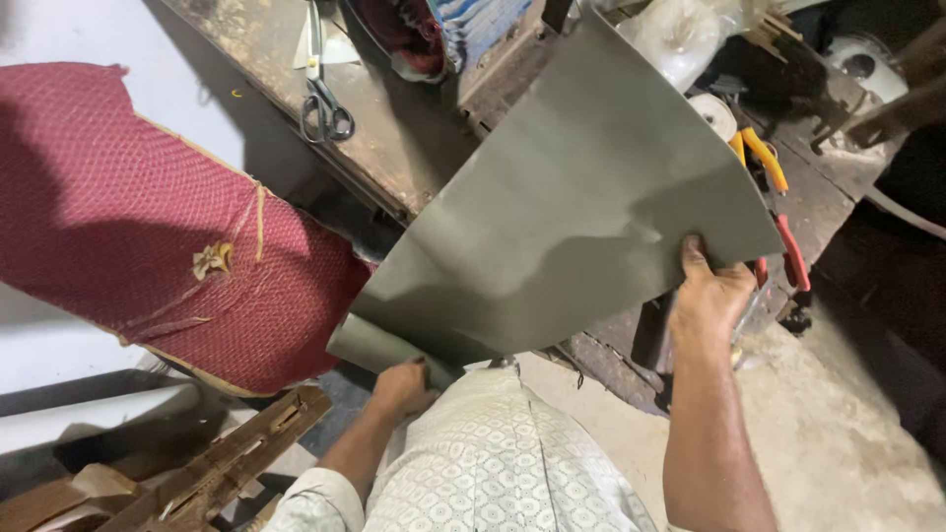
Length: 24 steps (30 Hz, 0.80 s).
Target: The person positions a gray sheet on a workbench, uses a white template to mark a line, and then cuts the sheet along the marked line with scissors. The person handles the sheet and template, then uses scissors to complete the cut.
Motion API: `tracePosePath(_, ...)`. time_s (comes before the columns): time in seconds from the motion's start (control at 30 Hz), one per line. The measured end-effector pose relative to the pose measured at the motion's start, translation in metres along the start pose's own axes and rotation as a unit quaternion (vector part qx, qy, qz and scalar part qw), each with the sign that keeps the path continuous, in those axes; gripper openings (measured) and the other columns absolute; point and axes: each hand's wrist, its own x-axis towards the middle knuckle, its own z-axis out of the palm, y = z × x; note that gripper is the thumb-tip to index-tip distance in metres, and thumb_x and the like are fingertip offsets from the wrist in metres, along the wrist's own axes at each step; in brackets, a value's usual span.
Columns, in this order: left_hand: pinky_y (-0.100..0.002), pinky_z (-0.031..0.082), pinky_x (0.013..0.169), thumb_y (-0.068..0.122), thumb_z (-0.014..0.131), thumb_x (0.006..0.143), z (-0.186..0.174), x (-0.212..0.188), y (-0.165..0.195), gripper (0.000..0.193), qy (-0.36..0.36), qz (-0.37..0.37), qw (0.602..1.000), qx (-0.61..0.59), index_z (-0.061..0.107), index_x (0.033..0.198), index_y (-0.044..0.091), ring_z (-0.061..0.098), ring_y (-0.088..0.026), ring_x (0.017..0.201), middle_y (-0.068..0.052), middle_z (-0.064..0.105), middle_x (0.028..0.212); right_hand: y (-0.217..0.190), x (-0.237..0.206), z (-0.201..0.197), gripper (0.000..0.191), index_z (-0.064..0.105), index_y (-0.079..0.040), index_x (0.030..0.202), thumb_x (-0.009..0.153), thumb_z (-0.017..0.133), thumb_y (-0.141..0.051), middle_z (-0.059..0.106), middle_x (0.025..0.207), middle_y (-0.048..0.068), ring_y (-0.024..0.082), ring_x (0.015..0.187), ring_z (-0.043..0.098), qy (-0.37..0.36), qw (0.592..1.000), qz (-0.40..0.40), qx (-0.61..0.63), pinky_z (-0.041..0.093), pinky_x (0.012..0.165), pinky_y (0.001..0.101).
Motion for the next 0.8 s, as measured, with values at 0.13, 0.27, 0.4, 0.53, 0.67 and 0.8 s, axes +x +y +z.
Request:
tracePosePath(0.13, -0.047, 0.054, 0.098, 0.047, 0.075, 0.082, 0.009, -0.011, -0.009, 0.052, -0.037, -0.036, 0.999, -0.001, 0.073, 0.114, 0.006, 0.067, -0.035, 0.114, -0.019, 0.071, 0.119, -0.011, 0.019, -0.006, 0.018, 0.071, 0.006, 0.115, 0.099, 0.078, 0.009, 0.073, 0.115, 0.007, 0.017, 0.097, 0.065, 0.036, 0.998, -0.003, -0.049, 0.053, 0.088, 0.0319)
tracePosePath(0.27, -0.046, 0.055, 0.099, 0.047, 0.079, 0.080, 0.010, -0.022, -0.012, 0.054, -0.015, -0.127, 0.984, -0.121, 0.073, 0.115, 0.006, 0.067, -0.036, 0.115, -0.020, 0.071, 0.119, -0.038, 0.037, -0.002, 0.029, 0.069, -0.001, 0.128, 0.101, 0.069, 0.009, 0.073, 0.125, 0.006, 0.015, 0.110, 0.069, -0.002, 1.000, -0.021, 0.022, 0.055, 0.102, 0.0286)
tracePosePath(0.4, -0.044, 0.056, 0.092, 0.039, 0.080, 0.079, 0.005, -0.023, 0.004, 0.048, 0.131, -0.039, 0.952, -0.274, 0.075, 0.112, 0.004, 0.071, -0.036, 0.105, -0.022, 0.074, 0.109, -0.043, 0.021, 0.012, 0.035, 0.067, -0.001, 0.133, 0.100, 0.066, 0.011, 0.071, 0.130, 0.005, 0.014, 0.116, 0.067, -0.069, 0.996, -0.040, 0.042, 0.052, 0.107, 0.0271)
tracePosePath(0.53, -0.032, 0.057, 0.076, 0.031, 0.076, 0.083, -0.022, -0.006, 0.037, 0.037, 0.182, 0.017, 0.855, -0.486, 0.074, 0.105, 0.002, 0.072, -0.017, 0.083, -0.009, 0.078, 0.094, -0.022, -0.003, 0.033, 0.021, 0.069, 0.004, 0.124, 0.103, 0.068, 0.009, 0.073, 0.121, 0.008, 0.015, 0.106, 0.067, -0.089, 0.995, -0.015, 0.049, 0.053, 0.097, 0.0281)
tracePosePath(0.67, -0.027, 0.049, 0.071, 0.031, 0.067, 0.101, -0.062, 0.012, 0.065, 0.034, 0.158, 0.204, 0.745, -0.615, 0.073, 0.106, -0.002, 0.060, -0.011, 0.079, -0.003, 0.067, 0.083, 0.011, -0.010, 0.056, 0.015, 0.071, 0.003, 0.115, 0.099, 0.071, 0.003, 0.073, 0.109, 0.004, 0.013, 0.093, 0.065, -0.063, 0.996, 0.055, 0.000, 0.053, 0.084, 0.0276)
tracePosePath(0.8, -0.029, 0.046, 0.061, 0.025, 0.077, 0.089, -0.090, 0.044, 0.085, 0.040, 0.190, 0.214, 0.826, -0.485, 0.068, 0.122, 0.005, 0.054, -0.011, 0.071, -0.005, 0.059, 0.079, 0.035, -0.013, 0.069, 0.017, 0.071, 0.005, 0.116, 0.100, 0.073, -0.002, 0.073, 0.107, 0.005, 0.013, 0.092, 0.064, -0.079, 0.990, 0.098, 0.057, 0.053, 0.085, 0.0280)
